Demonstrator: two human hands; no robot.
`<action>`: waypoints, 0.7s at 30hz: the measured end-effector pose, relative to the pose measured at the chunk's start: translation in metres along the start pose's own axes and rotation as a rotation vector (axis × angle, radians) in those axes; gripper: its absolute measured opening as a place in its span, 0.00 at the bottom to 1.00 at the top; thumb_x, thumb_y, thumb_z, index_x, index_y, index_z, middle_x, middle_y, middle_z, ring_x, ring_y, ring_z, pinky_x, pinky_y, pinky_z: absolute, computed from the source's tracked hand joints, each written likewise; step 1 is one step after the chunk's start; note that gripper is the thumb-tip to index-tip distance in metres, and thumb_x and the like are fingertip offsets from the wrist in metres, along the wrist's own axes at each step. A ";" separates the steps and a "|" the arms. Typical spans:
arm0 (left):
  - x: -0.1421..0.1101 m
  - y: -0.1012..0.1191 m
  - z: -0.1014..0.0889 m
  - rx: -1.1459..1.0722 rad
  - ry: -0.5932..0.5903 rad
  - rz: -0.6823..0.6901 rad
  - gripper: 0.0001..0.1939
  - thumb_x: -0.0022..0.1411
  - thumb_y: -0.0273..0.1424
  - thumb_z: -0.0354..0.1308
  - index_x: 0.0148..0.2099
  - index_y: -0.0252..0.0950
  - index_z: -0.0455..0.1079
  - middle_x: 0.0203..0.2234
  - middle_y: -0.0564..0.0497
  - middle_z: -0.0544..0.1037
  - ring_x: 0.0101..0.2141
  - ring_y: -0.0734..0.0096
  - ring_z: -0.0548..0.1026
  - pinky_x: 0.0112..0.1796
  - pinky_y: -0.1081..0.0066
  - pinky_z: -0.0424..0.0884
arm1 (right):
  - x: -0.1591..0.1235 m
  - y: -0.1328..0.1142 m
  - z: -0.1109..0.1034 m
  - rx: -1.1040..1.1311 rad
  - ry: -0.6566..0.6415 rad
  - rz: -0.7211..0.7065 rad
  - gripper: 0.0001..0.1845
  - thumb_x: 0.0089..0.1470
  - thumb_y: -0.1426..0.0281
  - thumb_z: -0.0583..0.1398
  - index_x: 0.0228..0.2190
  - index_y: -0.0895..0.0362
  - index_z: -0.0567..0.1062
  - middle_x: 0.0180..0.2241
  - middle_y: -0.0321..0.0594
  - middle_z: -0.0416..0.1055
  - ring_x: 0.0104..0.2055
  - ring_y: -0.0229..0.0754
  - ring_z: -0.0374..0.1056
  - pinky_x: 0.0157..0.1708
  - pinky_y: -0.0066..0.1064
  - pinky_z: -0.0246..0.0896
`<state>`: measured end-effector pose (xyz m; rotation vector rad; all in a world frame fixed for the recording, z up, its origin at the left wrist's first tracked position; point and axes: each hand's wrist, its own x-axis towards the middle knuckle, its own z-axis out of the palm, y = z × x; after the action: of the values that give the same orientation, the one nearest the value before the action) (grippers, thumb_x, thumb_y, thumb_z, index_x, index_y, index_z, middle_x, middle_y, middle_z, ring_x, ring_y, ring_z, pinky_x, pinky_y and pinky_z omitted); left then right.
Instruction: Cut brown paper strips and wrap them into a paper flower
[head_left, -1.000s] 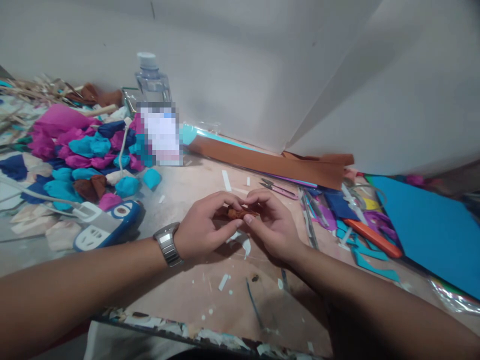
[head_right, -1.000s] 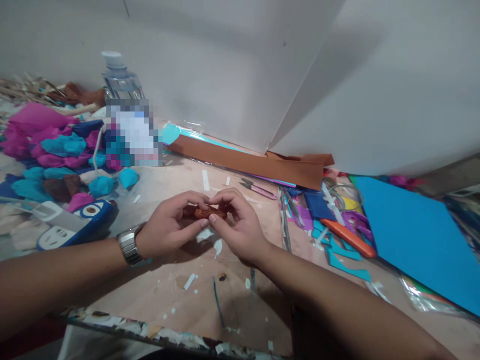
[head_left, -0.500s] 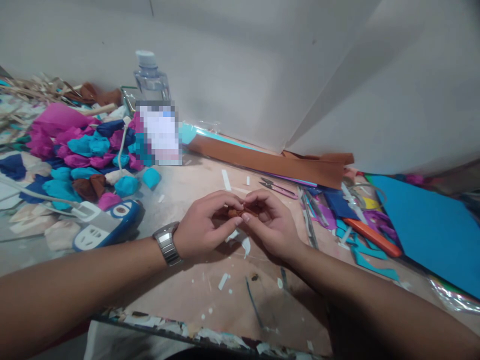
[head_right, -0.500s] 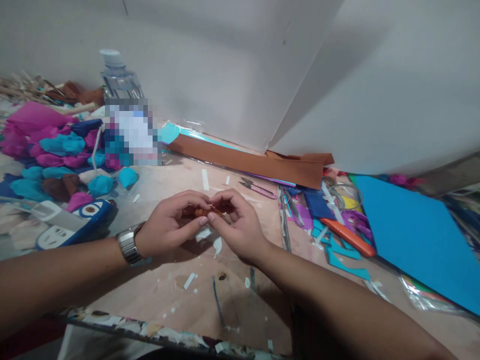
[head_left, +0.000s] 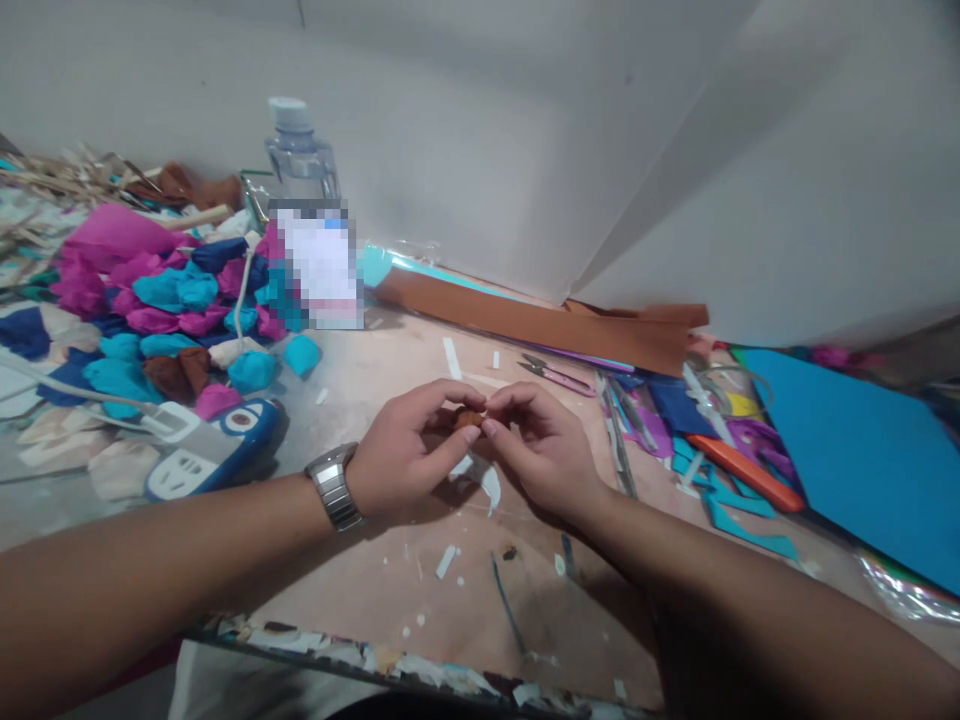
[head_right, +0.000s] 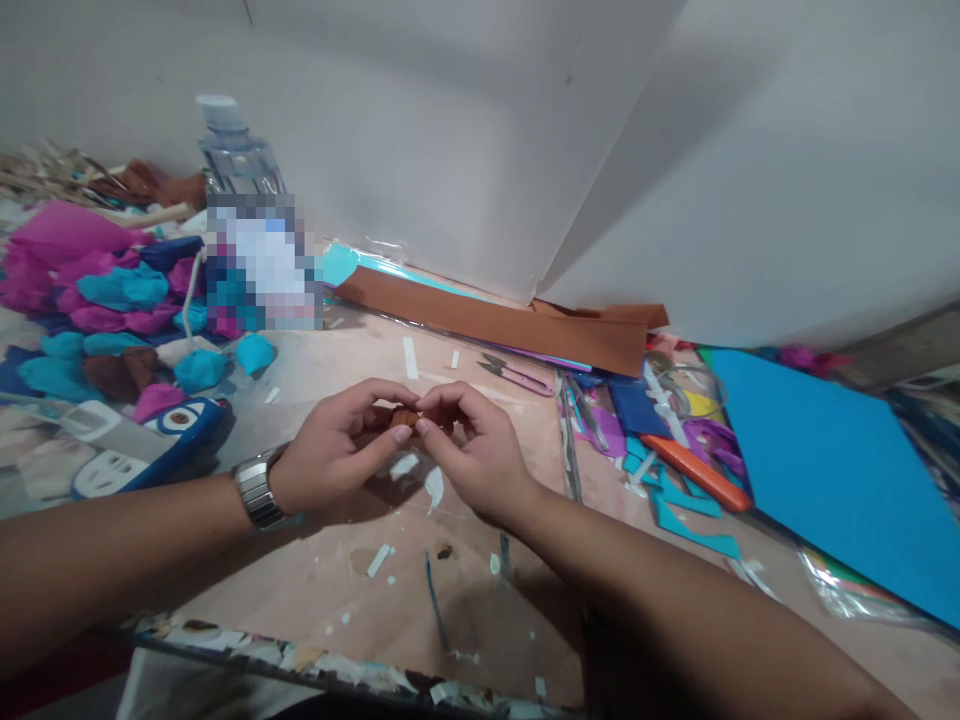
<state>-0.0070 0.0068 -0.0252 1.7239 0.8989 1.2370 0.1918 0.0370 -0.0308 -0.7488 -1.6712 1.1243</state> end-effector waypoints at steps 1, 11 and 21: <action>0.000 0.000 0.000 0.000 -0.002 0.004 0.14 0.70 0.29 0.61 0.57 0.37 0.71 0.49 0.45 0.80 0.47 0.64 0.83 0.50 0.65 0.79 | 0.000 0.000 0.000 -0.014 -0.003 -0.006 0.06 0.64 0.71 0.65 0.43 0.50 0.77 0.39 0.35 0.74 0.38 0.39 0.70 0.40 0.32 0.66; 0.001 0.001 0.001 0.037 -0.045 -0.011 0.18 0.68 0.28 0.63 0.58 0.37 0.70 0.50 0.42 0.81 0.48 0.61 0.83 0.50 0.63 0.80 | 0.002 -0.007 0.000 -0.110 -0.017 -0.049 0.06 0.62 0.75 0.63 0.40 0.51 0.76 0.37 0.35 0.74 0.37 0.40 0.69 0.38 0.33 0.63; 0.000 0.002 -0.001 0.086 -0.047 -0.050 0.13 0.68 0.31 0.63 0.54 0.36 0.72 0.45 0.43 0.81 0.44 0.63 0.82 0.46 0.64 0.79 | 0.001 -0.007 -0.001 -0.102 -0.011 -0.038 0.05 0.62 0.72 0.64 0.41 0.51 0.77 0.38 0.37 0.74 0.38 0.40 0.70 0.39 0.33 0.65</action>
<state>-0.0073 0.0064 -0.0230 1.7798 0.9738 1.1356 0.1923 0.0356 -0.0239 -0.7736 -1.7555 1.0245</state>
